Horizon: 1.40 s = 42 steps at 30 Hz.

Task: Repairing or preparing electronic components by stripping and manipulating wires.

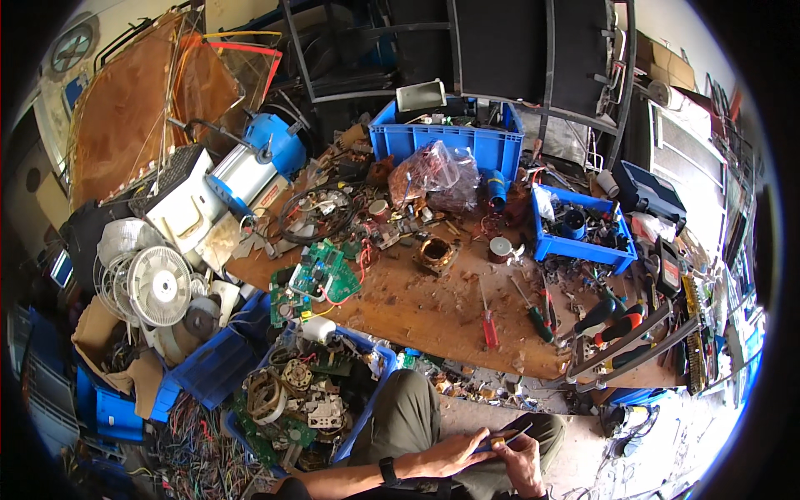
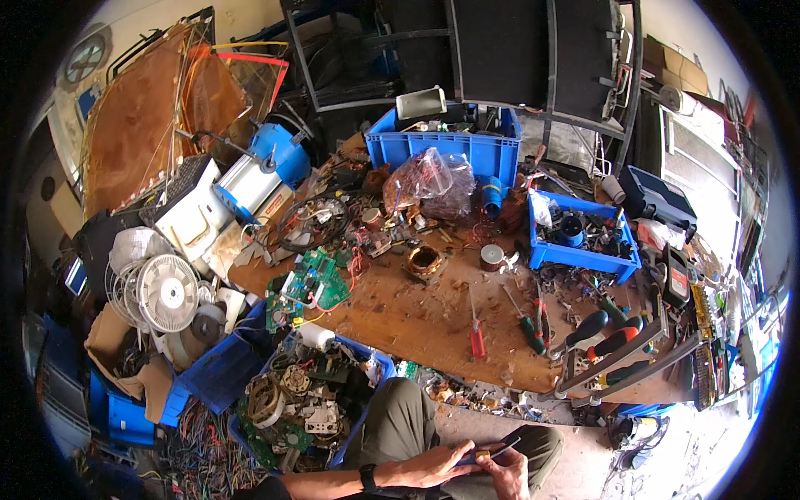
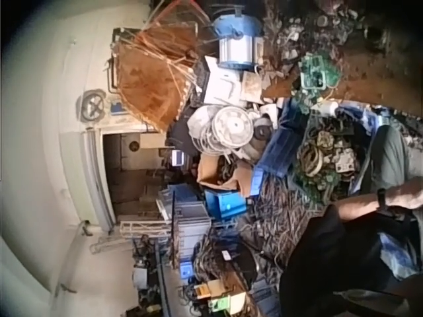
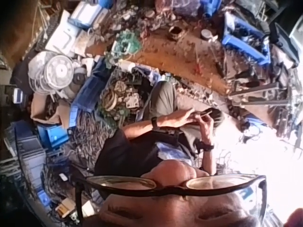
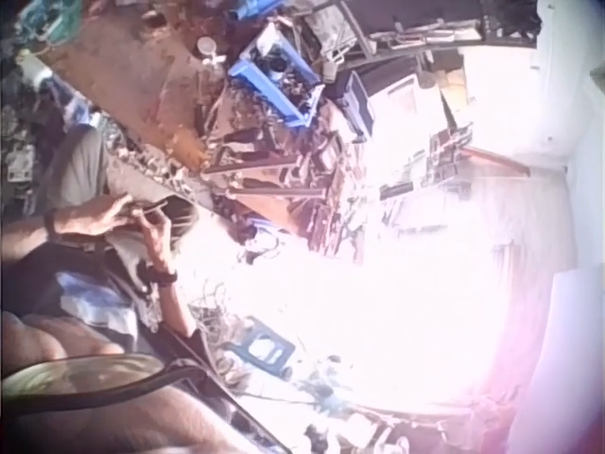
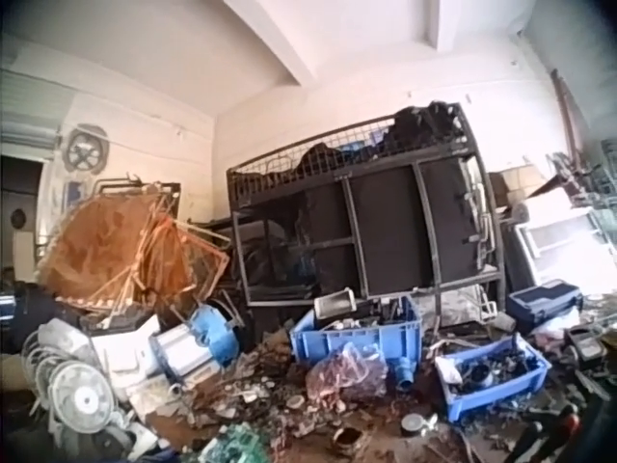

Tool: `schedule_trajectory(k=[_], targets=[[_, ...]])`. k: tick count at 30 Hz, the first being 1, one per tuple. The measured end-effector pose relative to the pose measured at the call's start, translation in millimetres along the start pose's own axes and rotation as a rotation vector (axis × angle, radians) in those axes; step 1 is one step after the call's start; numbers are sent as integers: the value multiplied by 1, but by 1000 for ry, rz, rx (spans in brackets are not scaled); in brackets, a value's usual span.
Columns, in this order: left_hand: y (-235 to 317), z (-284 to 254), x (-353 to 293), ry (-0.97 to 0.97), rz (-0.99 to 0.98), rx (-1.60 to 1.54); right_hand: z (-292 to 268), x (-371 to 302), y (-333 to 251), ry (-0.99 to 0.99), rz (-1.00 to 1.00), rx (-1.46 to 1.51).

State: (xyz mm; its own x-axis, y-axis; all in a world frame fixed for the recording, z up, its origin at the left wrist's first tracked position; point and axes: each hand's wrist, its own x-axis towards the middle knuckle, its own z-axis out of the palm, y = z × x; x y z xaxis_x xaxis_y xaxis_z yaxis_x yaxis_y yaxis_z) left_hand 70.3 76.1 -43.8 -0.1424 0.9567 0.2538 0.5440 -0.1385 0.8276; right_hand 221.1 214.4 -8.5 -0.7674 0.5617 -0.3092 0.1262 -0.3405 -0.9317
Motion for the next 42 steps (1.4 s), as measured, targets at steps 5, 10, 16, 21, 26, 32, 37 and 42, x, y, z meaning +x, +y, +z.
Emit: schedule_trajectory(k=[5, 10, 16, 21, 26, 32, 37, 42], targets=[[21, -19, 10, -306, -502, -776, 4, -9, -24, -43, 56, 37], [27, -32, 20, -509, -619, -1278, 6, -16, -43, -20, 126, 76], [23, -29, 23, -606, -797, -1534, 2, -16, -40, -21, 104, 142], [36, -11, 21, 11, -228, -444, 4, -10, -30, 125, -50, 107], [32, -17, 21, -98, -516, -439, 6, -15, -35, 183, -71, 23], [40, -19, 28, -57, -682, -1024, -5, -10, -41, 105, -85, 52], [49, -11, 25, -9, -433, -336, -2, -8, -34, 215, -102, 24], [40, -11, 21, -27, -389, -227, -21, -10, -39, 106, 18, -12]])
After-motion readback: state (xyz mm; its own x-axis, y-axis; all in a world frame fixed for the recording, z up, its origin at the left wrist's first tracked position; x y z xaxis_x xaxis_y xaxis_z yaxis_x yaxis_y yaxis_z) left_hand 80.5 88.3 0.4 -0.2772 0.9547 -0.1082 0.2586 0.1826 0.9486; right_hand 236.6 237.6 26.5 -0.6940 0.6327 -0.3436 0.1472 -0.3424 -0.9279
